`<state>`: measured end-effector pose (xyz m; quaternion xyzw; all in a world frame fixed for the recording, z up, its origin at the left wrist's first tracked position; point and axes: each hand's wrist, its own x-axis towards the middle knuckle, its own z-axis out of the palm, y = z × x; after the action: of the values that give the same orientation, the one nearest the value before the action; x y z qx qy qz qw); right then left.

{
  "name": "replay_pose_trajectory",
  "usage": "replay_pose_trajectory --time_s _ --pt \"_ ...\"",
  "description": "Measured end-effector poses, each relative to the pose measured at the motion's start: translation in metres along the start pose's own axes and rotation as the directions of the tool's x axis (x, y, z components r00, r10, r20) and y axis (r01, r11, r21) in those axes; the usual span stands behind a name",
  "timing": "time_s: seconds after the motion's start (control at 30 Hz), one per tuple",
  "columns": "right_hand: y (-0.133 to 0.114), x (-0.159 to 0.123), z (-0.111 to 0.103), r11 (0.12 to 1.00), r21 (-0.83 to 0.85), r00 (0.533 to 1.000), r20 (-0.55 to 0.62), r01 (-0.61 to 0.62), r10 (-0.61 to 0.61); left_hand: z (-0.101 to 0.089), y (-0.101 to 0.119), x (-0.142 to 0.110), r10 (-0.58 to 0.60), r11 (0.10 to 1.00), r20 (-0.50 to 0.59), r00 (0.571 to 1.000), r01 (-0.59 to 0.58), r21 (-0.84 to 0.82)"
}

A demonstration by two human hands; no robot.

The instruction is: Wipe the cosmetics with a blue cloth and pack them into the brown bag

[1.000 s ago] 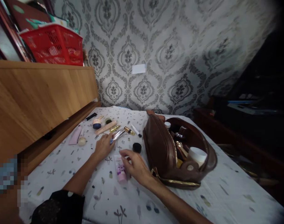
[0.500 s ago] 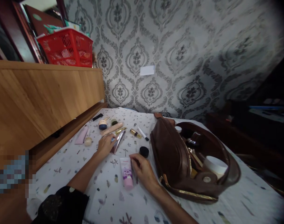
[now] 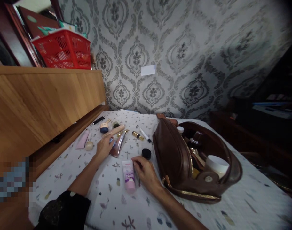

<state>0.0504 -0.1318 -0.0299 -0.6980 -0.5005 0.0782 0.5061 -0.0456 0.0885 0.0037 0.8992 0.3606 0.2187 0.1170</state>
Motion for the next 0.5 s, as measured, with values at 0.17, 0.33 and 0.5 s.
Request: replay_pose_trajectory --time_s 0.17,0.33,0.5 --pt "0.003 -0.001 0.002 1.000 0.013 1.000 -0.019 -0.006 0.007 -0.025 -0.029 0.047 -0.198 0.978 -0.147 0.969 0.206 0.036" --pt "0.005 -0.001 0.003 1.000 0.011 1.000 -0.019 -0.006 0.006 -0.034 -0.063 0.109 -0.332 0.938 -0.119 0.936 0.341 0.058" --pt "0.004 -0.001 0.001 1.000 0.016 1.000 -0.010 -0.017 0.018 -0.017 -0.090 0.139 -0.329 0.944 -0.020 0.944 0.329 0.032"
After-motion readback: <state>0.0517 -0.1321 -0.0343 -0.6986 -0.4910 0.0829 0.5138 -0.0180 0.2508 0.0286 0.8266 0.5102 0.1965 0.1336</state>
